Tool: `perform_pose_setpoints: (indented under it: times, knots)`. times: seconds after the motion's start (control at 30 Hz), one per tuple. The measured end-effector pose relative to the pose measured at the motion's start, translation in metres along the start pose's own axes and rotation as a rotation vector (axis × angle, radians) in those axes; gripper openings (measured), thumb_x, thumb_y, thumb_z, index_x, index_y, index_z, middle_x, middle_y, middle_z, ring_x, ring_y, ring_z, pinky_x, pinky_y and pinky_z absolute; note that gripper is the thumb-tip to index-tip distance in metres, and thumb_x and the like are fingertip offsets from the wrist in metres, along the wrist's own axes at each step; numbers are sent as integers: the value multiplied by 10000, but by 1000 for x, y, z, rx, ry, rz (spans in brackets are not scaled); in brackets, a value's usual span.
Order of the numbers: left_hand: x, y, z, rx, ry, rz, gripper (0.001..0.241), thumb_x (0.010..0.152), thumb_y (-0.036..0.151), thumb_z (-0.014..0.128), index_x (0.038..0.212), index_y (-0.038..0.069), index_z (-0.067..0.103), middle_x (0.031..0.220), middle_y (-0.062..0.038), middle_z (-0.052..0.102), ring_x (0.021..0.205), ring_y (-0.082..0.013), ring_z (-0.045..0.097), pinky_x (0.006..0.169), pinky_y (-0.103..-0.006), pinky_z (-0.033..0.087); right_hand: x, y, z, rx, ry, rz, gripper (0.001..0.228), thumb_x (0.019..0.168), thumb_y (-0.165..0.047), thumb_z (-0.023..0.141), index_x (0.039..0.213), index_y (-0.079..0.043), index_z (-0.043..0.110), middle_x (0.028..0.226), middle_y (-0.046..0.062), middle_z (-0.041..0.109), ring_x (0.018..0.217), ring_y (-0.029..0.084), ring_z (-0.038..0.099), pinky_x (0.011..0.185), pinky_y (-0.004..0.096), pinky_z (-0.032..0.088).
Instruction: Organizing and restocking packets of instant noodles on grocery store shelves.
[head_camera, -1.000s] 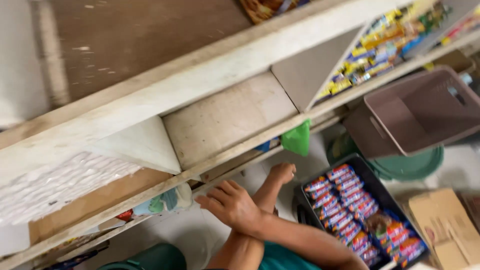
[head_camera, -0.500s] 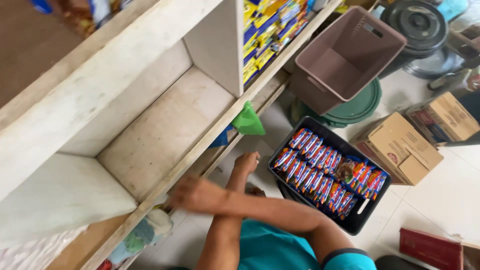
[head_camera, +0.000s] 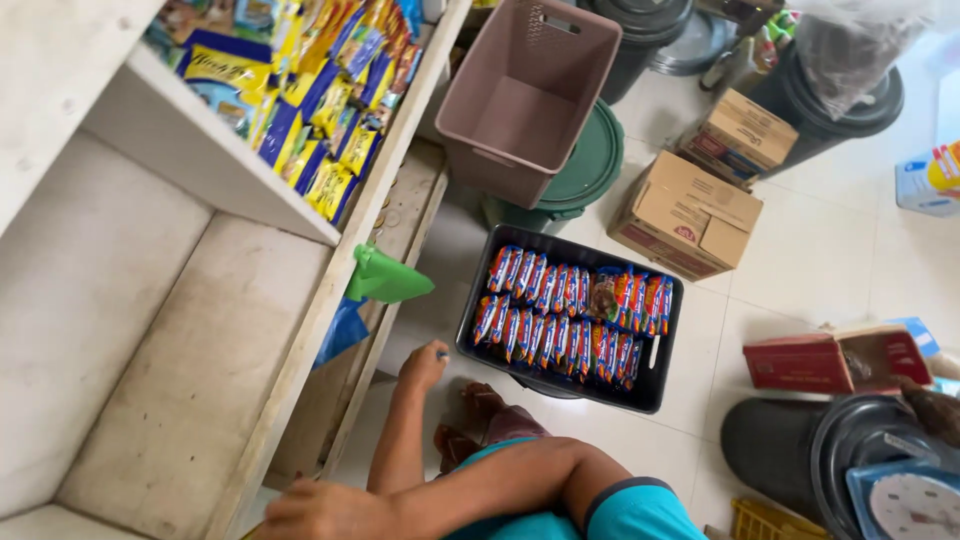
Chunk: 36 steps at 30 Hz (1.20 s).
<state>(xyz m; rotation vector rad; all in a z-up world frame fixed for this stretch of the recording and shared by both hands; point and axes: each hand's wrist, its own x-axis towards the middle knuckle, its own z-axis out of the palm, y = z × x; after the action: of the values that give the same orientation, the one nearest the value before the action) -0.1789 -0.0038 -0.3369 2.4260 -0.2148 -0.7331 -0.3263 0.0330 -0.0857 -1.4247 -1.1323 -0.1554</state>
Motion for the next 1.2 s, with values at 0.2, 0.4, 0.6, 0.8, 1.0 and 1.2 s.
perform_pose_setpoints:
  times: [0.2, 0.4, 0.6, 0.8, 1.0, 1.2]
  knots:
    - [-15, 39, 19, 57, -188, 30, 305, 905, 260, 725, 1187, 148, 698, 1155, -160, 734, 1105, -354, 679, 938, -464, 531, -14, -1, -51, -301, -86, 241, 356, 982, -173, 558, 1306, -27, 584, 1000, 118, 530, 977, 286, 608, 823, 394, 481]
    - [-10, 48, 42, -24, -269, 126, 314, 930, 264, 682, 1220, 147, 657, 1128, -144, 746, 1060, -335, 712, 929, -442, 547, -82, 32, -140, -181, 344, 469, 463, 798, 71, 562, 1221, -74, 684, 1068, 94, 679, 1042, 293, 649, 941, 405, 542]
    - [-41, 35, 30, -147, -234, 202, 293, 922, 211, 675, 1189, 91, 684, 1181, -137, 755, 1133, -326, 706, 965, -430, 548, -237, 91, -228, -266, 729, 1086, 159, 966, -89, 679, 1111, -60, 735, 1009, 91, 755, 875, 188, 708, 778, 343, 574]
    - [-55, 35, 22, -11, -364, 22, 349, 948, 239, 670, 1278, 126, 666, 1302, -122, 699, 1206, -324, 660, 1012, -436, 521, -343, 99, -312, -630, 437, 1358, 155, 894, -133, 719, 1044, -116, 753, 1065, 133, 684, 881, 316, 713, 787, 422, 569]
    - [-56, 39, 16, -71, -359, -27, 365, 952, 252, 657, 1299, 138, 656, 1272, -102, 717, 1185, -289, 681, 1001, -423, 533, -405, 124, -330, -1025, 771, 1335, 178, 829, -121, 768, 1006, -138, 775, 1078, 194, 649, 1059, 413, 596, 931, 475, 504]
    - [-48, 14, 20, -18, -355, -80, 364, 954, 251, 657, 1299, 138, 655, 1202, -127, 743, 1140, -287, 703, 982, -421, 541, -403, 115, -334, -1156, 1007, 1480, 292, 810, -118, 820, 1091, -111, 740, 1125, 227, 560, 1132, 423, 507, 1020, 524, 409]
